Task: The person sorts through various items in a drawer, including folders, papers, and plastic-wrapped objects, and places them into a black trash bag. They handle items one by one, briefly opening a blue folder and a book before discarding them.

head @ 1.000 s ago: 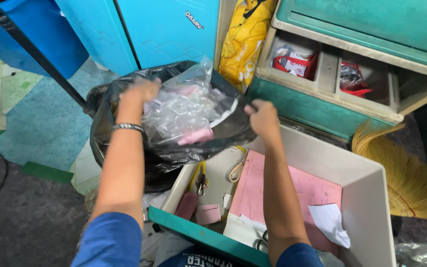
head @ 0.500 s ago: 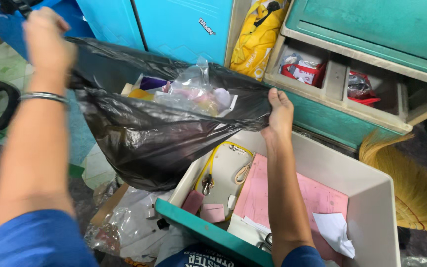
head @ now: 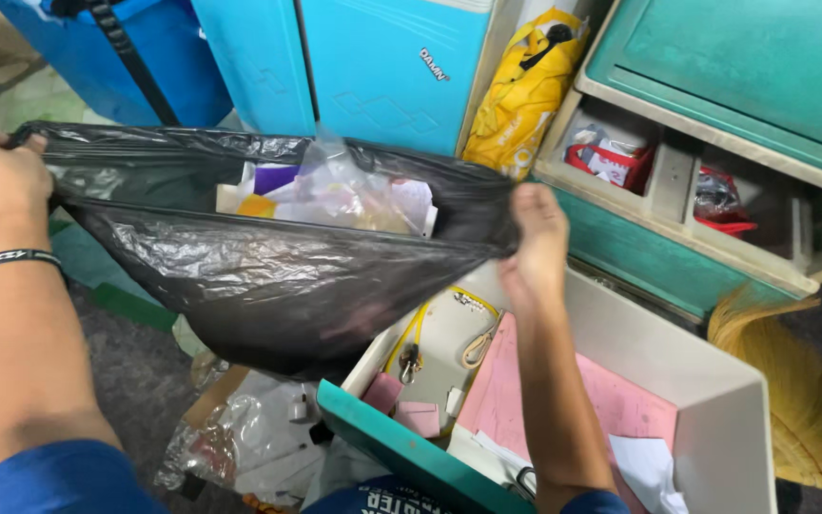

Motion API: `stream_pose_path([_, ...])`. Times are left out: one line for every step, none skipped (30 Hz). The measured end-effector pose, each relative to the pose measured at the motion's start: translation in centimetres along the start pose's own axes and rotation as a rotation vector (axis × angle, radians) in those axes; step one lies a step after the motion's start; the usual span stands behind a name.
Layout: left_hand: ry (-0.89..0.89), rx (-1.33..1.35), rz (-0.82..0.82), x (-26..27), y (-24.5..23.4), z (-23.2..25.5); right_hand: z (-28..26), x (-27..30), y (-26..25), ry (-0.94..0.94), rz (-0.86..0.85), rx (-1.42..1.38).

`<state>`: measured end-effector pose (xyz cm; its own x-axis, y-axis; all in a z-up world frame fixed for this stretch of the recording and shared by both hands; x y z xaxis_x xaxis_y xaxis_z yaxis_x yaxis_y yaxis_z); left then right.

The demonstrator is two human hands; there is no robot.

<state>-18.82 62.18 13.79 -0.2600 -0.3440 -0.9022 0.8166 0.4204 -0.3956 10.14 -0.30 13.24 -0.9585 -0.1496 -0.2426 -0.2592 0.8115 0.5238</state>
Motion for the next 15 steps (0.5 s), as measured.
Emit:
stream_pose_path([-0.044,-0.003,0.034,1.0,0.1,-0.8,-0.2,1.2,0.8,-0.082,-0.003,0.204])
stream_pose_path([-0.083,0.012,0.071,0.8,0.5,-1.4,0.9,3.9,2.9,-0.055,-0.149,0.206])
stream_pose_path([-0.148,0.079,0.109,0.5,0.5,-2.1,1.4,7.1,4.7,-0.030,-0.296,0.208])
stream_pose_path([-0.253,0.180,0.116,0.4,0.7,-3.1,0.4,9.0,5.3,-0.077,-0.398,0.250])
stream_pose_path([-0.357,0.281,0.132,0.4,1.0,-4.1,-0.6,10.7,5.8,-0.124,-0.501,0.292])
stream_pose_path([-0.623,0.460,0.102,0.9,2.1,-6.2,-1.0,12.0,6.5,-0.160,-0.607,0.333])
stream_pose_path([-0.888,0.640,0.071,2.2,3.3,-8.0,-1.1,10.5,6.0,-0.152,-0.488,0.333])
stream_pose_path([-0.666,0.451,0.103,1.9,1.8,-8.0,-1.2,8.2,5.3,-0.143,-0.360,0.333])
stream_pose_path([-0.441,0.264,0.130,2.2,0.4,-7.6,-1.2,6.3,4.3,-0.131,-0.233,0.332])
stream_pose_path([-0.353,0.186,0.124,2.2,0.4,-7.2,-0.8,4.4,2.9,-0.012,-0.128,0.204])
stream_pose_path([-0.265,0.108,0.124,2.1,0.3,-6.7,-0.2,2.8,1.5,0.106,-0.023,0.075])
stream_pose_path([-0.319,0.133,0.093,2.2,1.2,-6.4,0.8,1.9,0.3,0.221,0.079,-0.053])
stream_pose_path([-0.373,0.160,0.062,2.0,1.9,-6.3,1.0,2.0,1.0,0.099,-0.034,0.052])
stream_pose_path([-0.362,0.337,0.065,1.3,2.2,-5.4,1.5,3.2,1.4,-0.021,-0.137,0.164])
stream_pose_path([-0.350,0.515,0.067,0.0,2.4,-4.4,1.7,4.2,1.9,-0.139,-0.241,0.276])
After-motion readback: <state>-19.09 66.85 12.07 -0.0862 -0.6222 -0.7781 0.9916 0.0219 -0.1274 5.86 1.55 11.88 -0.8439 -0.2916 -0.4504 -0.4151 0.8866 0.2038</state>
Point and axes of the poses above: each hand's wrist, its own x-axis away from the middle knuckle, its own y-axis out of the palm, z = x × y, the point moved 8 cm from there along -x, towards the middle knuckle, and after that the axes turned 8 degrees about z, right-handed, at the moved point
